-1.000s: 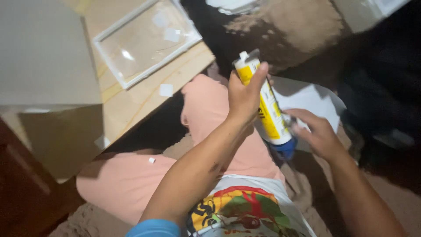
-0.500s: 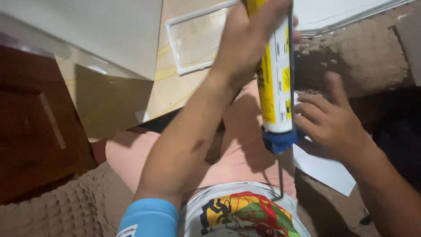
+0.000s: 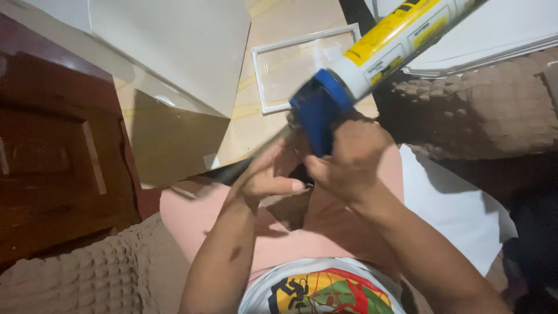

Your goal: The person applies sealant along the edges of a clear plastic lid using a caulking gun, then attaches the lid to a white plastic base to form a small box. The person handles the lid, base, and sealant gun throughout the process.

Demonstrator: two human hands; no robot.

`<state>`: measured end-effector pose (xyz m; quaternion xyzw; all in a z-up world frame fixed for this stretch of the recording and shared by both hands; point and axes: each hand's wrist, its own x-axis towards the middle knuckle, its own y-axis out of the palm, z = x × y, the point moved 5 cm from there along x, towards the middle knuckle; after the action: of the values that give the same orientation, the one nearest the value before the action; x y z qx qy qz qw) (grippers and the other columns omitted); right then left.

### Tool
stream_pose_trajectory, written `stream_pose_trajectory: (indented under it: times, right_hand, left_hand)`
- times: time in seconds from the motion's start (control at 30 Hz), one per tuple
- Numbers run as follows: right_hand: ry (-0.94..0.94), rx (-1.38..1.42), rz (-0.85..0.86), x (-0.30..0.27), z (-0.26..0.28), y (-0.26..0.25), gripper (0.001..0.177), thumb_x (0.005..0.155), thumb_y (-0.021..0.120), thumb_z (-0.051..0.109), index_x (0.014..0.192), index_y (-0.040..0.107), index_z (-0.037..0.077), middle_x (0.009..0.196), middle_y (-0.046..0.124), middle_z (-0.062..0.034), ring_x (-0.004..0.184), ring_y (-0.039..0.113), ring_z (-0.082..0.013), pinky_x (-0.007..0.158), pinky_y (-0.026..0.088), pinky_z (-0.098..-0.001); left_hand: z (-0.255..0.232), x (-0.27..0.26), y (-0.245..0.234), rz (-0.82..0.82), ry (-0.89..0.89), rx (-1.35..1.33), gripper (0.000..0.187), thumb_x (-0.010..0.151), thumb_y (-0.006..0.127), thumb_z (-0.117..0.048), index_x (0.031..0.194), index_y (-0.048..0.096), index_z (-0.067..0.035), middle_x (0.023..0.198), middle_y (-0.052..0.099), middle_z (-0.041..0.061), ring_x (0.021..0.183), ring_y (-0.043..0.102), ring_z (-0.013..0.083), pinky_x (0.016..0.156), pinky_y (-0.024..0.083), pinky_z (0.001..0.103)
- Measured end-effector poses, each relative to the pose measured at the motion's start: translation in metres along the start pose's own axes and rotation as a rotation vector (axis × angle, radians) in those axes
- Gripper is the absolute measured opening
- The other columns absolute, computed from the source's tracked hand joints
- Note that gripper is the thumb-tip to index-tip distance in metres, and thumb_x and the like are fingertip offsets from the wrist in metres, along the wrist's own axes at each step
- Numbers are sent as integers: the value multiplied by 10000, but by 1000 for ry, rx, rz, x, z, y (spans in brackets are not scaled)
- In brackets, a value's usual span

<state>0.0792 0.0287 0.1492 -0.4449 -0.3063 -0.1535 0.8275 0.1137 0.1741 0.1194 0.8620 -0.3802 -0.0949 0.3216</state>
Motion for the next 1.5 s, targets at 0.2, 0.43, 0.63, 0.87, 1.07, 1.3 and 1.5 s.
stream_pose_trajectory:
  times: [0.2, 0.43, 0.63, 0.87, 1.07, 1.3, 1.5]
  right_hand:
    - [-55, -72, 183, -34, 22, 48, 237, 809, 785, 126, 761, 564, 52, 734, 525, -140, 643, 524, -321, 605, 384, -502]
    - [80, 679, -82, -4, -38, -8, 565, 892, 862, 288, 1310, 580, 33, 1248, 577, -172, 1150, 575, -296, 972, 481, -387]
    - [445, 1182, -47, 14, -79, 2, 780, 912, 851, 349, 1477, 377, 93, 1410, 556, -111, 1342, 569, -214, 1178, 512, -378]
    - [523, 1377, -176, -2, -67, 29, 468, 1034, 820, 71, 1405, 550, -19, 1306, 607, -126, 1153, 592, -155, 1091, 539, -289]
    - [457, 1240, -180, 11, -57, 31, 454, 1016, 807, 133, 1361, 552, -18, 1432, 619, -164, 1307, 600, -177, 1169, 514, -303]
    - [457, 1233, -204, 5, -63, 37, 477, 1028, 830, 160, 1348, 522, -12, 1437, 631, -207, 1309, 586, -184, 1211, 482, -317]
    - [481, 1228, -238, 8, -63, 38, 485, 1020, 837, 145, 1365, 539, -19, 1479, 584, -213, 1343, 602, -188, 1174, 507, -306]
  left_hand:
    - [82, -48, -68, -571, -170, -30, 493, 988, 783, -269, 1335, 599, 30, 1147, 615, 120, 951, 549, 223, 798, 443, 372]
    - [-5, -82, -74, -358, 54, 10, 680, 971, 755, -467, 1369, 574, 55, 1107, 704, 169, 1076, 693, 307, 1021, 559, 498]
    - [19, -106, -112, -245, 51, -76, 802, 957, 724, -530, 1418, 535, 98, 977, 710, 183, 924, 706, 318, 942, 560, 551]
    - [32, -117, -152, -263, 75, -371, 637, 1068, 603, -541, 1242, 612, 72, 898, 686, 176, 906, 724, 343, 992, 547, 614]
    - [23, -112, -146, -228, 40, -428, 563, 1030, 578, -525, 1189, 639, 11, 853, 667, 161, 891, 711, 351, 959, 555, 608]
    - [42, -126, -166, -286, 26, -428, 423, 1073, 600, -459, 1047, 622, -37, 786, 642, 127, 756, 681, 322, 810, 555, 487]
    - [41, -121, -161, -374, -5, -340, 200, 1059, 595, -214, 1067, 645, -21, 761, 636, 115, 694, 664, 300, 744, 554, 465]
